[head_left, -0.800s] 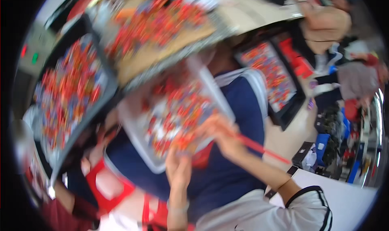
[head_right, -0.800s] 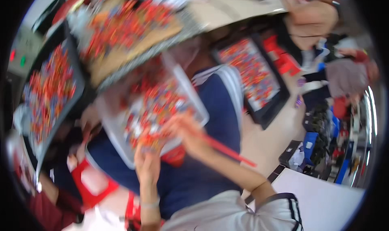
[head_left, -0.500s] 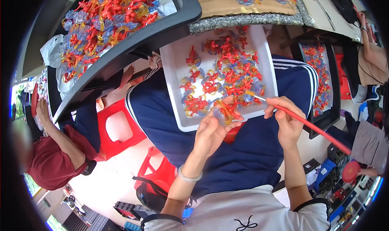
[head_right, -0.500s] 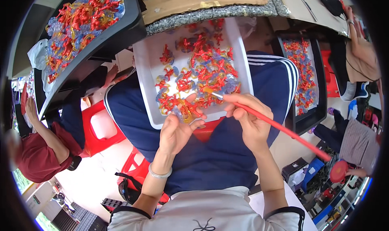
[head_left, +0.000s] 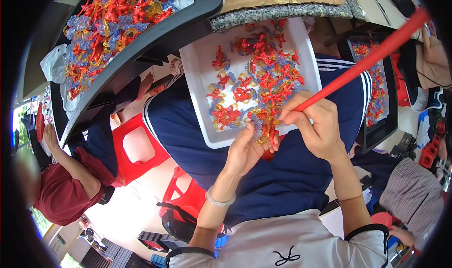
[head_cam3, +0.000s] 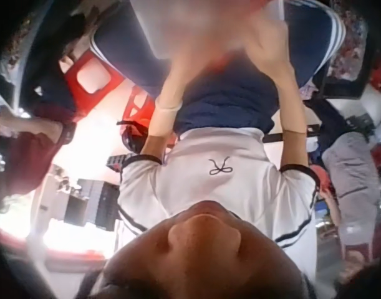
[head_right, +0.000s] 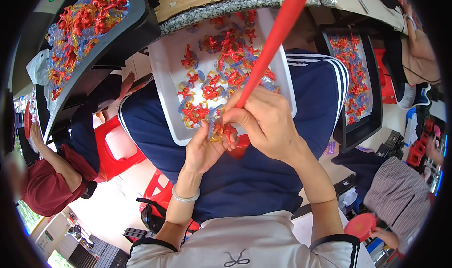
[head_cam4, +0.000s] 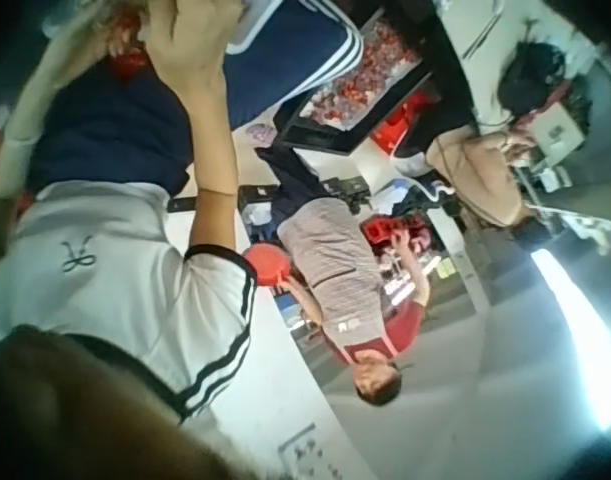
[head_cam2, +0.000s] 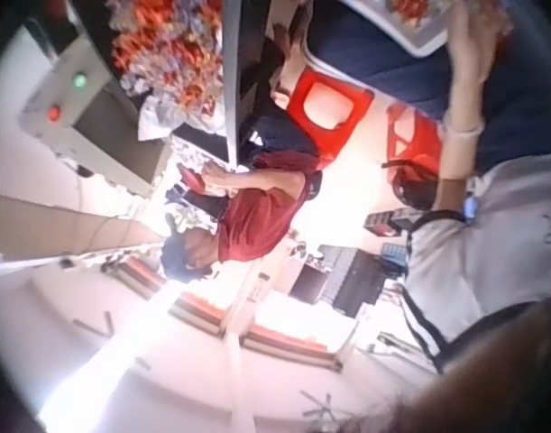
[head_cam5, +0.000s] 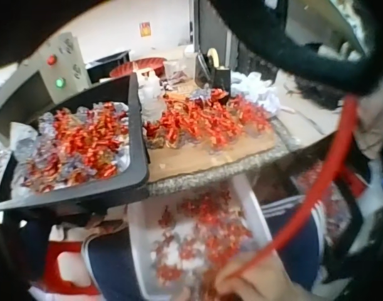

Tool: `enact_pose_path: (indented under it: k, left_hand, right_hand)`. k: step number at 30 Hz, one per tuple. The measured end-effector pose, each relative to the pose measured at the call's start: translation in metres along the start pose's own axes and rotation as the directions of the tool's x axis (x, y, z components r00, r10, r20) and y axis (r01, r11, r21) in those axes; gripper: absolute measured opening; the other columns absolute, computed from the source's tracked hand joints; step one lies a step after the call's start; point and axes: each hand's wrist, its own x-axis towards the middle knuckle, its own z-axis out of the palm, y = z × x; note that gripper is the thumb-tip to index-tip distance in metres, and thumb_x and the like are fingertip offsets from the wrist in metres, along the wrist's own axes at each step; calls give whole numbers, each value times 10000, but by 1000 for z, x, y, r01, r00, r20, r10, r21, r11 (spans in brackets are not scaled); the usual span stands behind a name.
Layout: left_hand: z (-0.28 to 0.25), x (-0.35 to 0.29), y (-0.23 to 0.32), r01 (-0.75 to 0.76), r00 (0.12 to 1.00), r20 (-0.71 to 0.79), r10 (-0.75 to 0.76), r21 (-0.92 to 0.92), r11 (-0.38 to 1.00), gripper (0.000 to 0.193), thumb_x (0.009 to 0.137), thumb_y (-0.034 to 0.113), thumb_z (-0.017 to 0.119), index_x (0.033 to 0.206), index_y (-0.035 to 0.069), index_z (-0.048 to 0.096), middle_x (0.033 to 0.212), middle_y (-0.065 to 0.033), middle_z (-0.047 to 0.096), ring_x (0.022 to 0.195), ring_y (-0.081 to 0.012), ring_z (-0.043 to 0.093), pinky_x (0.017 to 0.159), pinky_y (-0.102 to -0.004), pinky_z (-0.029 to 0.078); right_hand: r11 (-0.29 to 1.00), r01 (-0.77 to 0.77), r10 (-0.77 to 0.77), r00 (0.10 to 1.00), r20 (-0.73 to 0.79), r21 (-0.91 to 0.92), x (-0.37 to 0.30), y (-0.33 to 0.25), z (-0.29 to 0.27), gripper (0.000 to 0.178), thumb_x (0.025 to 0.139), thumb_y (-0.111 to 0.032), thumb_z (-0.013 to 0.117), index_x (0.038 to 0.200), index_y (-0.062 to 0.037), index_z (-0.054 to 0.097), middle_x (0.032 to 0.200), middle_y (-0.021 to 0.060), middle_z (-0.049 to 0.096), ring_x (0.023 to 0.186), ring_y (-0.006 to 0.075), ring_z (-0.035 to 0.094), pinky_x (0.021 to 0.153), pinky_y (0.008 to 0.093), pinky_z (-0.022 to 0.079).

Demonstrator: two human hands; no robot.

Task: Manually assemble or paint small plastic toy components using a brush and hands in a factory setting.

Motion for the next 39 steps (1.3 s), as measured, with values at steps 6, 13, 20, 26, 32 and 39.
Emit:
enact_pose_path:
  k: [6, 13, 20, 26, 32, 39]
  left_hand:
    - [11, 1, -1, 66, 998, -6, -67, -21, 998, 565, 1036, 465, 316, 1214, -36, 506, 968, -148, 610, 853, -229, 590, 783, -340, 474]
    - [15, 1, -2, 142, 989, -32, -147, -122, 982, 551, 1037, 460, 317, 1227, -21, 506, 963, -134, 607, 839, -233, 581, 760, -336, 471]
    - [15, 1, 0, 149, 984, -76, -159, -120, 981, 563, 1037, 470, 299, 1239, -15, 501, 935, -124, 613, 837, -235, 580, 755, -333, 469]
    - [15, 1, 4, 177, 979, -74, -188, -135, 975, 567, 1036, 475, 297, 1238, -14, 501, 907, -119, 608, 819, -227, 567, 752, -324, 461]
    - [13, 2, 4, 128, 987, -66, -144, -201, 971, 584, 1039, 477, 253, 1266, -6, 490, 871, -111, 583, 788, -230, 540, 704, -310, 421]
    - [14, 0, 4, 126, 992, 7, -127, -159, 979, 617, 1046, 458, 205, 1322, -39, 443, 875, -119, 576, 807, -230, 537, 724, -309, 422]
  right_hand:
    - [999, 0, 0, 1000, 3, -44, -2, 0, 2, 85, 858, -69, 652, 822, 8, 655, 763, 109, 660, 685, 247, 641, 647, 332, 488]
    - [998, -53, 53, 998, -19, 18, -2, 1, 4, 104, 849, -90, 670, 825, 11, 664, 726, 119, 636, 649, 268, 618, 600, 346, 468]
    - [997, -37, 37, 999, -4, 70, -6, 4, -3, 106, 861, -84, 652, 829, 17, 665, 728, 109, 655, 652, 264, 623, 605, 328, 470]
    - [998, -49, 49, 999, 0, 35, -7, 4, -12, 129, 898, -73, 612, 828, 23, 661, 765, 117, 662, 680, 248, 641, 636, 317, 488]
    - [996, -92, 92, 996, 6, 3, -18, 11, -12, 158, 912, -88, 607, 837, 41, 660, 779, 100, 673, 701, 197, 640, 627, 306, 491]
    - [979, -140, 139, 990, 16, 147, -24, 5, -13, 159, 913, -86, 604, 831, 35, 666, 759, 108, 671, 677, 202, 633, 628, 293, 483]
